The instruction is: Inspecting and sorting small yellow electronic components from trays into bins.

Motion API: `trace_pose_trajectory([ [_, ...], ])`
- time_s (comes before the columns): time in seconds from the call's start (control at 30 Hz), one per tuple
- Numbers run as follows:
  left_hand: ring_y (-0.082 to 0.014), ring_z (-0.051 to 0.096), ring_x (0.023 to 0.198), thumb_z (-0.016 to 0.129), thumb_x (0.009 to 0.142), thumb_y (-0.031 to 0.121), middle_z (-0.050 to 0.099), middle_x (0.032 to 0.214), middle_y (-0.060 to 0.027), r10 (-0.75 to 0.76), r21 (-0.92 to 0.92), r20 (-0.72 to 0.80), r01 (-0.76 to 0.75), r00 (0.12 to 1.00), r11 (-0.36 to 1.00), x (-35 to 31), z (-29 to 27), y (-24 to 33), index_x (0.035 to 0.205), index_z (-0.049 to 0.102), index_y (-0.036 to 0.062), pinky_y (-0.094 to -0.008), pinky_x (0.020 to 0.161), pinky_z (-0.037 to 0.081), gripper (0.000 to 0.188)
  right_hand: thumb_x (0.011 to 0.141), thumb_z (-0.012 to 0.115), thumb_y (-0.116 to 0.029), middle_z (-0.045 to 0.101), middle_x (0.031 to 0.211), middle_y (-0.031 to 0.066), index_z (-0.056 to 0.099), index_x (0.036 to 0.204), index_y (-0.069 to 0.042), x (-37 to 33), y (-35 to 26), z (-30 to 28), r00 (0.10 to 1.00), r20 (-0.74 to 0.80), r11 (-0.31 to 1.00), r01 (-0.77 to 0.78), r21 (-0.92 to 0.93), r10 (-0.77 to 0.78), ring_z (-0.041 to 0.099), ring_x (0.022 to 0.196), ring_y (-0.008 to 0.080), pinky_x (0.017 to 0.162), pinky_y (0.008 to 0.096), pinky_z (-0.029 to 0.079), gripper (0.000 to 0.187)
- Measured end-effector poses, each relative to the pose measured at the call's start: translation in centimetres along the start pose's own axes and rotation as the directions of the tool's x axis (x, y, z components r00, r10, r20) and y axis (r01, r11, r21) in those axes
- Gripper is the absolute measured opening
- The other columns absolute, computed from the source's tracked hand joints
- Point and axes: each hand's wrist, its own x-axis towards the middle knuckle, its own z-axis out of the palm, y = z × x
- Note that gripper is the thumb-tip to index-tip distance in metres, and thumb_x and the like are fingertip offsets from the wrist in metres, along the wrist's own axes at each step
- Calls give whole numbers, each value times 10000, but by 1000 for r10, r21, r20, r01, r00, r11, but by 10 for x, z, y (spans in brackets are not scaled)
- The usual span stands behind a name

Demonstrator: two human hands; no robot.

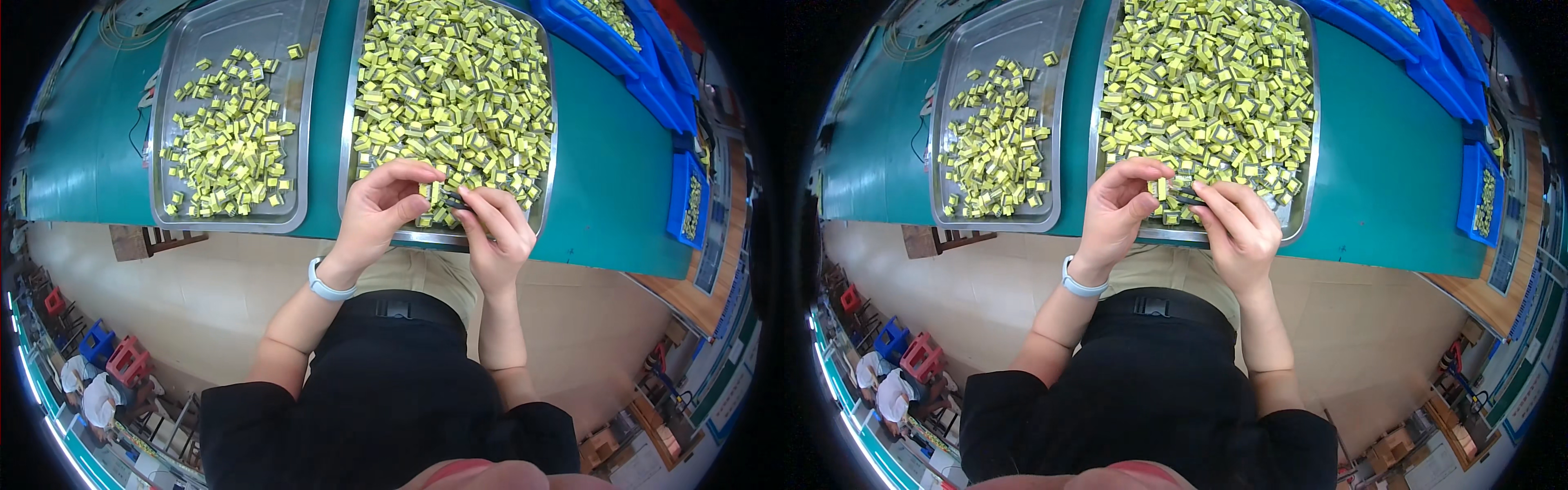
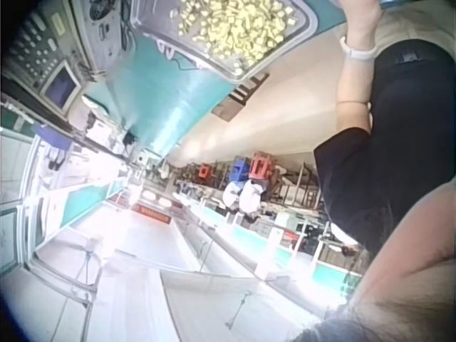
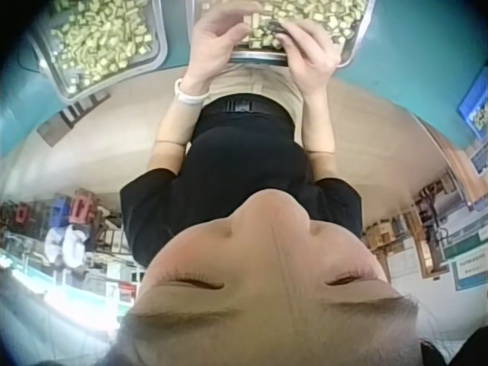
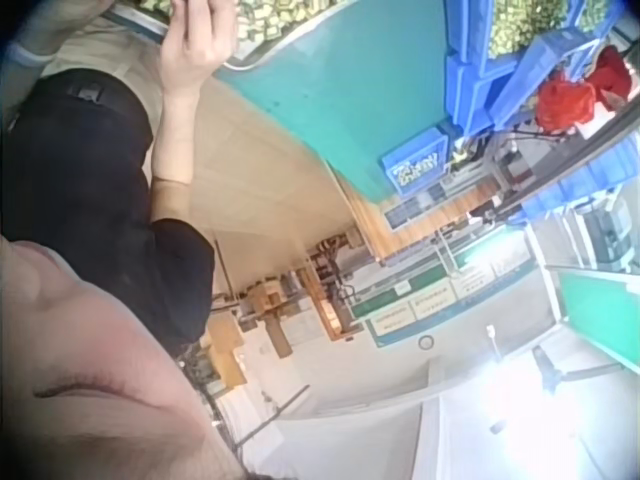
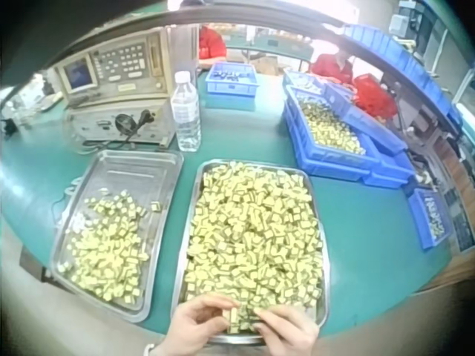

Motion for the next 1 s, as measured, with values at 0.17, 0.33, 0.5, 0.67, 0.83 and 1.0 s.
trace_pose_trajectory([
  [0.17, -169, 577, 1095, 663, 874, 9, 603, 1165, -102, 17, 9, 2, -17, 1000, 1000, -2, 0, 0, 1107, 619, 9, -295, 947, 462, 237, 725, 740, 70, 668, 880, 116, 718, 998, 3, -3, 0, 3, 999, -26, 1000, 18, -12, -18, 638, 735, 179, 605, 262, 515, 282],
  [0.33, -170, 577, 1095, 664, 874, 11, 600, 1164, -103, 20, 18, 11, -20, 1000, 1000, -2, 0, -1, 1108, 619, 8, -295, 947, 466, 239, 723, 746, 69, 669, 878, 113, 721, 995, 1, -4, 2, 3, 997, -52, 998, 57, -35, -59, 639, 732, 177, 599, 257, 517, 281],
  [0.5, -170, 579, 1094, 657, 878, 4, 603, 1168, -108, 4, 3, 5, -4, 1000, 1000, -2, -2, 0, 1116, 616, 5, -294, 932, 476, 242, 723, 749, 65, 671, 878, 112, 721, 994, -1, -4, 2, 3, 998, -54, 999, 33, -32, -34, 641, 735, 175, 594, 251, 519, 280],
  [0.67, -216, 585, 1103, 706, 864, 106, 606, 1141, -126, -33, 41, -3, 34, 999, 999, -2, 1, 2, 1093, 617, 3, -331, 973, 450, 266, 721, 752, 64, 672, 870, 114, 722, 993, -2, -4, 3, 3, 997, -62, 999, 33, -36, -35, 640, 733, 176, 592, 252, 518, 282],
  [0.83, -217, 584, 1111, 701, 873, 130, 610, 1138, -128, -23, 100, 17, 21, 1000, 995, -2, 1, 1, 1100, 601, 5, -327, 976, 448, 278, 722, 752, 62, 672, 863, 114, 722, 992, -3, -4, 5, 3, 994, -67, 995, 79, -58, -82, 639, 725, 177, 586, 252, 516, 279],
  [1.0, -175, 588, 999, 607, 951, 299, 608, 1067, -105, 6, 118, -60, 1, 998, 993, -2, 3, -1, 1102, 550, 30, -296, 848, 483, 313, 662, 790, 1, 664, 826, 71, 735, 963, -34, -4, 2, 5, 995, -97, 999, 0, -34, -4, 628, 701, 206, 605, 303, 486, 308],
])
